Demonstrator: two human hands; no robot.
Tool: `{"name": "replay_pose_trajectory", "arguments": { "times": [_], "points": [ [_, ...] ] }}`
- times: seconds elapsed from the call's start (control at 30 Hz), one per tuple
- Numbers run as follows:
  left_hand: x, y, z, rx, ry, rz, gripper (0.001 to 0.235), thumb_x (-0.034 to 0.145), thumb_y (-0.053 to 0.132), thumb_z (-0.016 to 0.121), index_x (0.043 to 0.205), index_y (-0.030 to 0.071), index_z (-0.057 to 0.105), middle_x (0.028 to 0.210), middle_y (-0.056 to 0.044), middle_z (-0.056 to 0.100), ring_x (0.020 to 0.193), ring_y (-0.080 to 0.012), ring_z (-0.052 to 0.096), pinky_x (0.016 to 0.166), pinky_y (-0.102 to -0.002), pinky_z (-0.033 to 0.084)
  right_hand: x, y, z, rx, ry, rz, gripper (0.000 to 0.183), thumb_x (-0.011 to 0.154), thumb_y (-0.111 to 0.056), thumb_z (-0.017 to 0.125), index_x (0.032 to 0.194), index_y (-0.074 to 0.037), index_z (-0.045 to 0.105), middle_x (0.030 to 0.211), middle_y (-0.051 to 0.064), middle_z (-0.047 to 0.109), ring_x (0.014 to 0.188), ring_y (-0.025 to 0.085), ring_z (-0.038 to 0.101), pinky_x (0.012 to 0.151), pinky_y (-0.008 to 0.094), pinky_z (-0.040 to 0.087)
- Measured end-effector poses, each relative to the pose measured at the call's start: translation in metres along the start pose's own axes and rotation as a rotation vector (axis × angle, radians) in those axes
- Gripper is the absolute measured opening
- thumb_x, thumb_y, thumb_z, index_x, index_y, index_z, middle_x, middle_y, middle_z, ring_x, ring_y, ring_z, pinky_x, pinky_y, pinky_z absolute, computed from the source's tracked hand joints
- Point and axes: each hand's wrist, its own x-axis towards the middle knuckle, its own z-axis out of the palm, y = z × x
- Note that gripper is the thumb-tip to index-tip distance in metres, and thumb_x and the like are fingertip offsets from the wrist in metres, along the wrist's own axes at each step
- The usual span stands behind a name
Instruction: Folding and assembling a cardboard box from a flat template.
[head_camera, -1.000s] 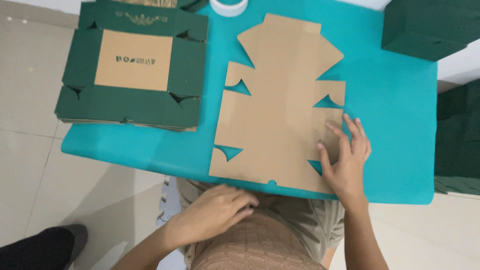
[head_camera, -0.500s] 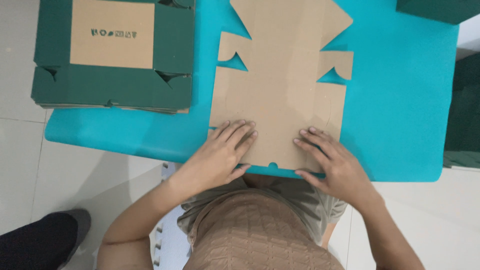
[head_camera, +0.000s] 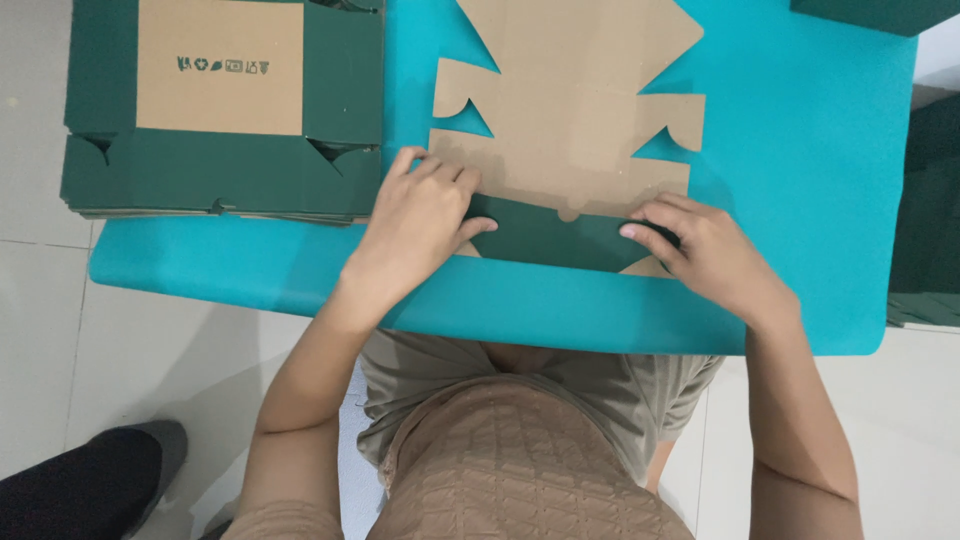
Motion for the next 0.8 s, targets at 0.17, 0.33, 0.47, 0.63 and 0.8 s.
{"name": "replay_pose_trajectory", "arguments": {
  "times": [0.17, 0.33, 0.47, 0.63, 0.8],
  "points": [
    [0.000, -0.001, 0.015, -0.065, -0.056, -0.073, 0.038, 0.083, 0.033, 0.080, 0.106, 0.007, 0.065, 0.092, -0.013, 0.068, 0.095, -0.0271, 0.065, 0.103, -0.047, 0.030, 0.011, 0.010, 0.009, -0.124, 0.021, 0.007, 0.017, 0.099, -0.025, 0.064, 0.102, -0.009, 0.072, 0.090, 0.008, 0.072, 0.087, 0.028, 0.071, 0.080, 0.040, 0.053],
    [0.001, 0.006, 0.021, -0.052, -0.085, -0.147, 0.042, 0.081, 0.031, 0.081, 0.109, 0.006, 0.064, 0.091, -0.012, 0.067, 0.093, -0.0265, 0.062, 0.101, -0.049, 0.026, 0.009, 0.016, 0.022, -0.191, 0.083, -0.004, 0.020, 0.098, -0.027, 0.068, 0.094, -0.008, 0.065, 0.090, 0.004, 0.070, 0.089, 0.025, 0.069, 0.084, 0.039, 0.050],
    [-0.003, 0.015, 0.021, 0.018, 0.028, -0.150, 0.044, 0.076, 0.030, 0.085, 0.106, 0.004, 0.065, 0.087, -0.012, 0.065, 0.094, -0.0279, 0.058, 0.101, -0.052, 0.024, 0.000, 0.035, 0.044, -0.385, 0.191, -0.021, 0.024, 0.099, -0.039, 0.068, 0.095, -0.016, 0.062, 0.086, -0.004, 0.063, 0.089, 0.018, 0.065, 0.086, 0.034, 0.047],
    [-0.003, 0.033, 0.003, 0.056, 0.228, -0.048, 0.055, 0.066, 0.013, 0.091, 0.111, -0.002, 0.062, 0.115, -0.023, 0.057, 0.121, -0.0394, 0.050, 0.110, -0.062, 0.019, -0.007, 0.041, 0.066, -0.585, 0.323, -0.001, 0.034, 0.097, -0.049, 0.069, 0.095, -0.016, 0.060, 0.087, -0.004, 0.046, 0.092, 0.017, 0.053, 0.087, 0.034, 0.042],
    [-0.011, 0.044, 0.034, 0.105, 0.291, 0.243, 0.027, 0.094, 0.010, 0.066, 0.120, 0.008, 0.064, 0.130, -0.016, 0.057, 0.123, -0.0293, 0.058, 0.105, -0.044, 0.044, -0.007, 0.024, 0.066, -0.493, 0.521, -0.074, 0.040, 0.094, -0.033, 0.075, 0.123, -0.012, 0.059, 0.121, 0.007, 0.049, 0.117, 0.029, 0.049, 0.097, 0.045, 0.037]
  ]
}}
